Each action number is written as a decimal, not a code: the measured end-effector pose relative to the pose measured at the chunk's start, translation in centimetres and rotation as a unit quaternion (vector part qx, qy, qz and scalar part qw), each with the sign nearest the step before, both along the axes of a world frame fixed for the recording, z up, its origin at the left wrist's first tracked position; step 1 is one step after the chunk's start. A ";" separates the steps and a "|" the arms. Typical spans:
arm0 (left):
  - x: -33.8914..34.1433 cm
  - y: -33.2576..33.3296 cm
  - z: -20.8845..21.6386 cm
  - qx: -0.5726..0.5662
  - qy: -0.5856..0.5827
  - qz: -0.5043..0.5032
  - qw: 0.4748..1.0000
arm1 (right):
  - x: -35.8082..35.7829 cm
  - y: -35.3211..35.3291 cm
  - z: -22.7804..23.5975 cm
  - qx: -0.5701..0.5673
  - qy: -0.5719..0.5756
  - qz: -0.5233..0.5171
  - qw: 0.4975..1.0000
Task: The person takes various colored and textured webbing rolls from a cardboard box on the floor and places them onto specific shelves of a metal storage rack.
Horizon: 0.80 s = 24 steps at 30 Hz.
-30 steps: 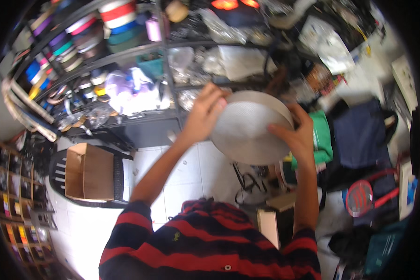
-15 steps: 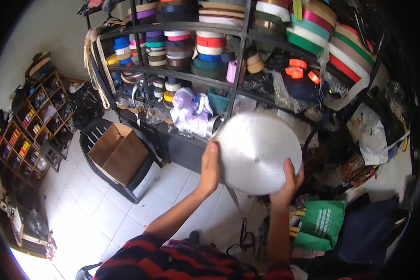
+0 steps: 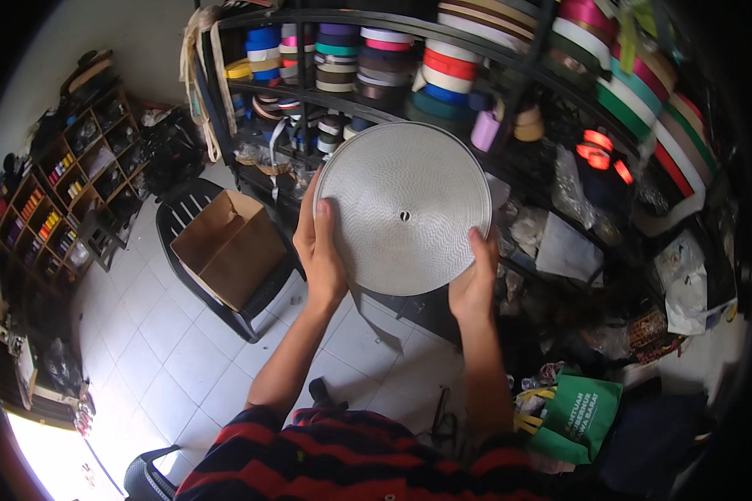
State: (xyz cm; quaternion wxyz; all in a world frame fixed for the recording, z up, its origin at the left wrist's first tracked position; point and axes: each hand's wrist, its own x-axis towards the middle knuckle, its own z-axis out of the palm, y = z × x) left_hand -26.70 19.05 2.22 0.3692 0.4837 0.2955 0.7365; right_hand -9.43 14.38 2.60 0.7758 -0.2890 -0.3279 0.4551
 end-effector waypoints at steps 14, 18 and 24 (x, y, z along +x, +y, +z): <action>-15.9 9.4 0.5 0.021 0.079 0.014 0.997 | -16.0 13.3 1.5 0.009 -0.025 -0.012 1.000; -15.5 10.4 0.0 0.025 0.023 0.049 0.998 | -20.9 16.7 1.6 -0.033 0.053 -0.042 0.997; -15.4 14.4 -0.7 0.014 -0.059 0.160 0.985 | -24.6 20.5 -0.5 -0.036 0.140 0.128 0.981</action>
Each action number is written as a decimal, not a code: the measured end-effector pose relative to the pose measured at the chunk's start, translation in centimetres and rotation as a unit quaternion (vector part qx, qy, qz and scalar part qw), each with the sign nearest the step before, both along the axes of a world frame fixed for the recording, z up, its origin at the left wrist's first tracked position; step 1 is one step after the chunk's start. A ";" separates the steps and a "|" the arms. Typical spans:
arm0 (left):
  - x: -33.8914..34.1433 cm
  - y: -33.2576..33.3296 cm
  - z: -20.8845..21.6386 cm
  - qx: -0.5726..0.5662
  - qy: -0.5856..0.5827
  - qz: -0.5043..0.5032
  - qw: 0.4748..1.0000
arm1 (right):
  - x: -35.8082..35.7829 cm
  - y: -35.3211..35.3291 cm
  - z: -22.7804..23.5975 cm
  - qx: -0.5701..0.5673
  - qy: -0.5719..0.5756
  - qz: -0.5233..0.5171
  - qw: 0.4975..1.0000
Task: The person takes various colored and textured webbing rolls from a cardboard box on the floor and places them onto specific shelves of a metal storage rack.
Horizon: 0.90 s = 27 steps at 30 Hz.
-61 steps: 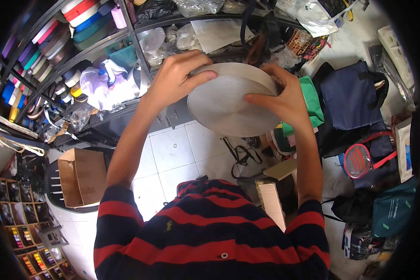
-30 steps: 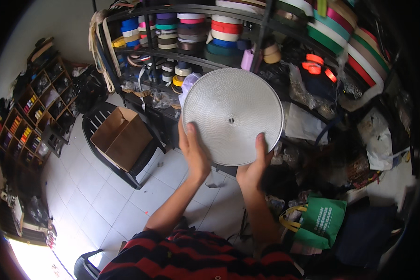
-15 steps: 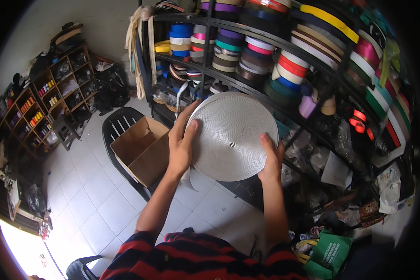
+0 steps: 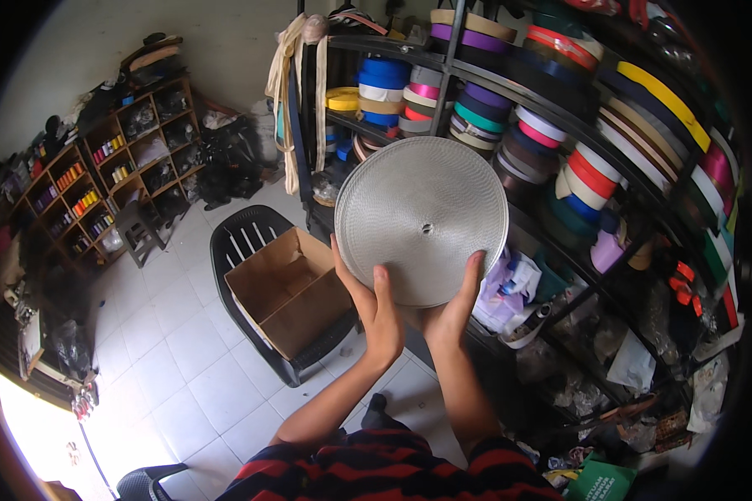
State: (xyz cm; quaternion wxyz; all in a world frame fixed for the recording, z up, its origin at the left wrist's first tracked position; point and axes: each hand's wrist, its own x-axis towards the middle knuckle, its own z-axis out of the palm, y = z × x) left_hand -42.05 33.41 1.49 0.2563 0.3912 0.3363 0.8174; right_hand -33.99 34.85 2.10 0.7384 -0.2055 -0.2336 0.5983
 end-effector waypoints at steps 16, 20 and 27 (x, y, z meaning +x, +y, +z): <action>-6.5 19.7 -0.7 -0.059 -0.069 0.021 0.996 | -4.8 21.5 -1.8 0.019 -0.068 0.040 0.997; -6.6 24.6 -0.7 -0.085 -0.100 0.063 0.989 | -6.7 25.2 -1.9 0.026 -0.107 0.036 0.993; -12.8 36.2 0.8 -0.015 -0.249 -0.044 0.967 | -7.6 34.5 -1.6 0.144 -0.244 0.140 0.949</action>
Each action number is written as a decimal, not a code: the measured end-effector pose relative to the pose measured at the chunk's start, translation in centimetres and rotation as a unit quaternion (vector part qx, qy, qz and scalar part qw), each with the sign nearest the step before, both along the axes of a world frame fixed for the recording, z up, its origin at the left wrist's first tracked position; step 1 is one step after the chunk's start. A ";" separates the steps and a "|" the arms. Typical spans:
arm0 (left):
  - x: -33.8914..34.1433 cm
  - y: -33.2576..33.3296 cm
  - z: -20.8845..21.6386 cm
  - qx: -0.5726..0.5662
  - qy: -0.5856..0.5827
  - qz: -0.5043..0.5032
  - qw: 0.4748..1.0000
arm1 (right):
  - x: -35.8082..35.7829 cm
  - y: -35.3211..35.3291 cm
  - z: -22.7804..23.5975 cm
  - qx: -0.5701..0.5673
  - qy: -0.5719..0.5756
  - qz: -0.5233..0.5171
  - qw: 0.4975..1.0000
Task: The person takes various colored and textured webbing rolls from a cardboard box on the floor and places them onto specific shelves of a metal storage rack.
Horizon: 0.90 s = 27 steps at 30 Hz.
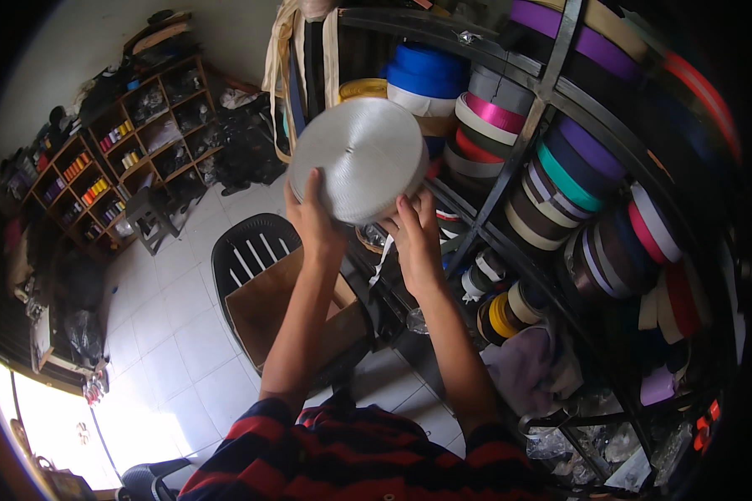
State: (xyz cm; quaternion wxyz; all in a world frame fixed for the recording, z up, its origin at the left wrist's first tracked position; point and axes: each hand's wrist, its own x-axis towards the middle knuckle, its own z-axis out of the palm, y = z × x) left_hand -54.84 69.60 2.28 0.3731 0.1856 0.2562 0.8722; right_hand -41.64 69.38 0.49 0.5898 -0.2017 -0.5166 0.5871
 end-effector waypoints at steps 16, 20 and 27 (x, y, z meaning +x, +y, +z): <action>-9.1 23.5 2.4 -0.015 -0.038 0.079 0.996 | -3.5 6.7 -2.6 -0.048 -0.133 -0.023 0.990; -7.3 26.4 2.4 -0.032 0.044 0.124 0.991 | -5.2 7.4 -3.1 -0.070 -0.156 -0.027 0.985; -7.1 32.7 2.1 -0.164 0.196 0.129 0.958 | -5.9 8.4 -3.8 -0.104 -0.189 -0.040 0.976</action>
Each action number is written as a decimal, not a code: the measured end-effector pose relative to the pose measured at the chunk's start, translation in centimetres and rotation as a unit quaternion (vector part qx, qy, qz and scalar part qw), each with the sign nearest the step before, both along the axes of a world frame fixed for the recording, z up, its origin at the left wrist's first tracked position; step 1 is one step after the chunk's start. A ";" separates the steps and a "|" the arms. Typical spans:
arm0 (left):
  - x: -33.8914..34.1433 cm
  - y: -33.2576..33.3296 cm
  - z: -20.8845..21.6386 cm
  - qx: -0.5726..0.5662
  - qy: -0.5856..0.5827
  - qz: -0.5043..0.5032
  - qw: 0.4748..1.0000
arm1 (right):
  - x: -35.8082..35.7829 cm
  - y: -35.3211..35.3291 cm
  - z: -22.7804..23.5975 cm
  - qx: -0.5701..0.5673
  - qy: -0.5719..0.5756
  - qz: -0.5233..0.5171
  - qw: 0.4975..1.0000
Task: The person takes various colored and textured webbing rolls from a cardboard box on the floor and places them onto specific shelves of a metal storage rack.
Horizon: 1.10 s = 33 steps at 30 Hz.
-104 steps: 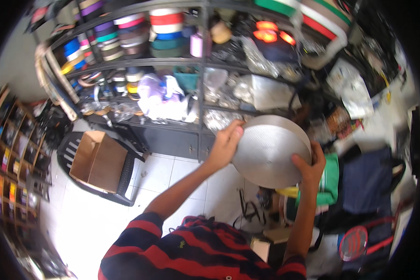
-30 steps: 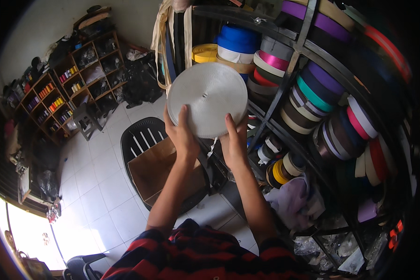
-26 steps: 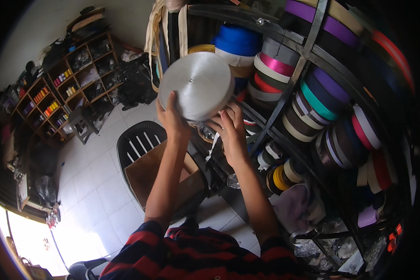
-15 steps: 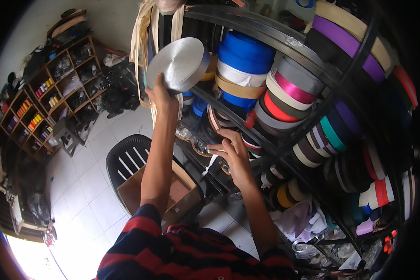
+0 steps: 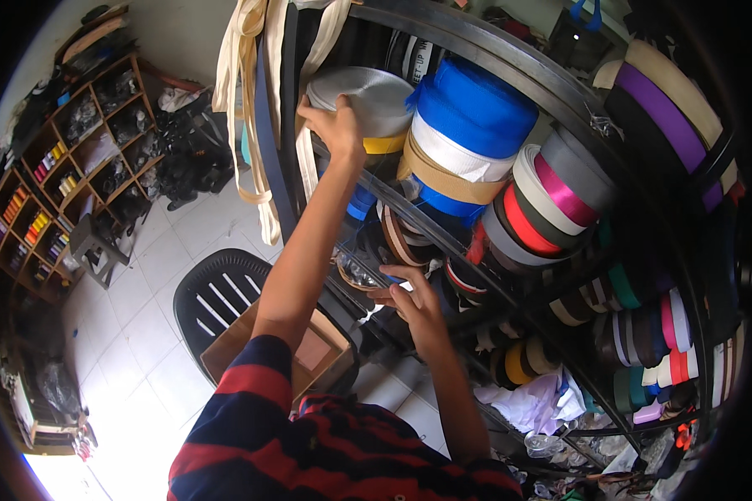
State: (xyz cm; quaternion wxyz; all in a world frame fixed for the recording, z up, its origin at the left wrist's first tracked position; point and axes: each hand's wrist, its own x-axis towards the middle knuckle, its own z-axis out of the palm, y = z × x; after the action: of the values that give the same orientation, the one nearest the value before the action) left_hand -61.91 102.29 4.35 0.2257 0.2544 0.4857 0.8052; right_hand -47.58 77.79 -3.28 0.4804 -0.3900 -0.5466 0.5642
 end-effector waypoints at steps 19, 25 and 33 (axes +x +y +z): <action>-5.2 2.6 0.5 -0.045 0.131 -0.123 0.983 | -2.9 0.9 -2.5 -0.033 0.002 0.038 0.999; -3.8 3.9 1.0 -0.018 0.058 -0.083 0.995 | -2.9 1.2 -2.9 -0.034 0.001 0.028 0.999; -4.5 5.3 0.4 -0.166 0.159 -0.090 0.969 | -1.4 1.3 -3.5 -0.061 -0.003 0.011 0.998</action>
State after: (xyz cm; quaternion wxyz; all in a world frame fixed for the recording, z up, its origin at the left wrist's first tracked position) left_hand -66.43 107.58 4.77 0.2561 0.3805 0.6175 0.6391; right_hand -48.97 79.05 -6.76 0.4481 -0.4138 -0.5171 0.6005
